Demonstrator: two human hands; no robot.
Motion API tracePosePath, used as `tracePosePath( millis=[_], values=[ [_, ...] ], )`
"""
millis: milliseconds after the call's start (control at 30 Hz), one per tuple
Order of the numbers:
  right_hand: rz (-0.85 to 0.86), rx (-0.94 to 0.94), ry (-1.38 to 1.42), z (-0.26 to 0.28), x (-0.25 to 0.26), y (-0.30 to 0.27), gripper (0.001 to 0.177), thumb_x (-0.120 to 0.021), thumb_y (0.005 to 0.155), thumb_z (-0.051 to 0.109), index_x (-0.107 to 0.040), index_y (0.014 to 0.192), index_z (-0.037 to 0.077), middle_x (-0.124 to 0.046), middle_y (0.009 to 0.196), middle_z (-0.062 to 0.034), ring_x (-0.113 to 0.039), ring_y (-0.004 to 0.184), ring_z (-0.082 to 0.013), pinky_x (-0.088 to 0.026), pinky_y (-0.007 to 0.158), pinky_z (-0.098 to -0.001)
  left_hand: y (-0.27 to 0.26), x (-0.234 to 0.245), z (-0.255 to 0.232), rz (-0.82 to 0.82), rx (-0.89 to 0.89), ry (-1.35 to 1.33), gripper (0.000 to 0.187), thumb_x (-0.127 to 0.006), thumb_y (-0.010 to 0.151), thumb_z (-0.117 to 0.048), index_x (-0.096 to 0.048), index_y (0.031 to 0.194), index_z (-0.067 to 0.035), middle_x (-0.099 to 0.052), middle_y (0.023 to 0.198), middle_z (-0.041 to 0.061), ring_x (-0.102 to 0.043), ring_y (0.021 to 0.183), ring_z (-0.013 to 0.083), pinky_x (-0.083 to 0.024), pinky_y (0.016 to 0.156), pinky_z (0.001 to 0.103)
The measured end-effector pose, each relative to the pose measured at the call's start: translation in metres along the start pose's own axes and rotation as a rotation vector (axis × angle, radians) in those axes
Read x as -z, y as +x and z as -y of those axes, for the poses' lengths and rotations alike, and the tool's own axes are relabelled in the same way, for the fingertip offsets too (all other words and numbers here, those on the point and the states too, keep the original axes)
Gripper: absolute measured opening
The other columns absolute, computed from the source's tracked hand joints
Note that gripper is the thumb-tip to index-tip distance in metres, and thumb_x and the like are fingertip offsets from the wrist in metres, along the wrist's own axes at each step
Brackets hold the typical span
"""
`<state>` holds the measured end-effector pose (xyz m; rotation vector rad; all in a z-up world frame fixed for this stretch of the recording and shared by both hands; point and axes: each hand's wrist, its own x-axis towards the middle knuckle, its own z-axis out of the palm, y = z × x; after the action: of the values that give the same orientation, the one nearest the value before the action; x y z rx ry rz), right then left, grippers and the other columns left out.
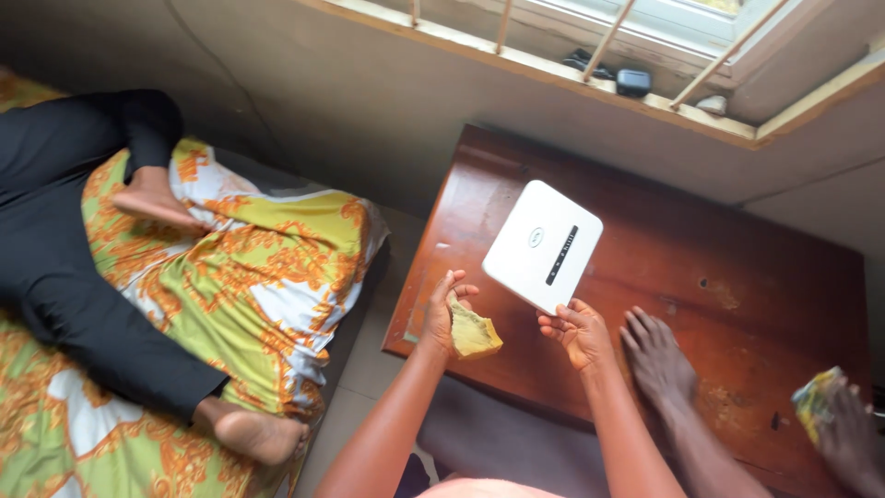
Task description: Cleaning a wireless router with a cloth and then folding a stack of clothes on a bed.
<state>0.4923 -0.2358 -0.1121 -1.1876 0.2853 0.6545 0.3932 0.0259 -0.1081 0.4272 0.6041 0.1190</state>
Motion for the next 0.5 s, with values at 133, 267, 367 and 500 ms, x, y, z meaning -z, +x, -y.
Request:
tracePosePath(
  millis=[133,267,367,500],
  values=[
    [0.108,0.004,-0.101,0.003,-0.036,-0.027,0.020,-0.068,0.088,0.007,-0.065,0.105,-0.002,-0.075,0.093,-0.0227,-0.073,0.077,-0.0272,-0.061,0.066,-0.0375,-0.043,0.000,-0.039,0.025,0.014,0.050,0.059,-0.063,0.089,-0.052,-0.053,0.130,-0.010,-0.069,0.097,0.008,-0.056,0.052,0.0106,-0.048,0.047,0.027],
    [0.243,-0.028,-0.163,-0.008,-0.057,-0.042,0.020,-0.072,0.086,0.008,-0.066,0.102,-0.001,-0.072,0.085,-0.0146,-0.073,0.071,-0.0255,-0.061,0.062,-0.0367,-0.064,0.042,-0.048,0.176,-0.027,0.133,0.065,-0.070,0.095,-0.056,-0.058,0.133,-0.005,-0.064,0.096,0.008,-0.059,0.058,0.0098,-0.050,0.051,0.023],
    [0.351,-0.041,-0.172,-0.020,-0.070,-0.048,0.019,-0.074,0.087,0.006,-0.063,0.101,-0.002,-0.068,0.080,-0.0133,-0.075,0.069,-0.0265,-0.061,0.060,-0.0362,-0.111,0.036,-0.079,0.181,-0.056,0.263,0.063,-0.071,0.092,-0.054,-0.058,0.137,-0.012,-0.065,0.100,0.005,-0.059,0.061,0.0069,-0.050,0.050,0.022],
    [0.422,-0.146,-0.189,-0.014,-0.133,-0.090,0.021,-0.072,0.084,0.005,-0.065,0.102,-0.003,-0.072,0.080,-0.0142,-0.073,0.065,-0.0242,-0.061,0.057,-0.0353,-0.135,0.068,-0.095,0.146,-0.151,0.470,0.060,-0.076,0.092,-0.034,-0.059,0.139,-0.003,-0.068,0.108,0.009,-0.063,0.073,0.0070,-0.049,0.052,0.023]
  ],
)
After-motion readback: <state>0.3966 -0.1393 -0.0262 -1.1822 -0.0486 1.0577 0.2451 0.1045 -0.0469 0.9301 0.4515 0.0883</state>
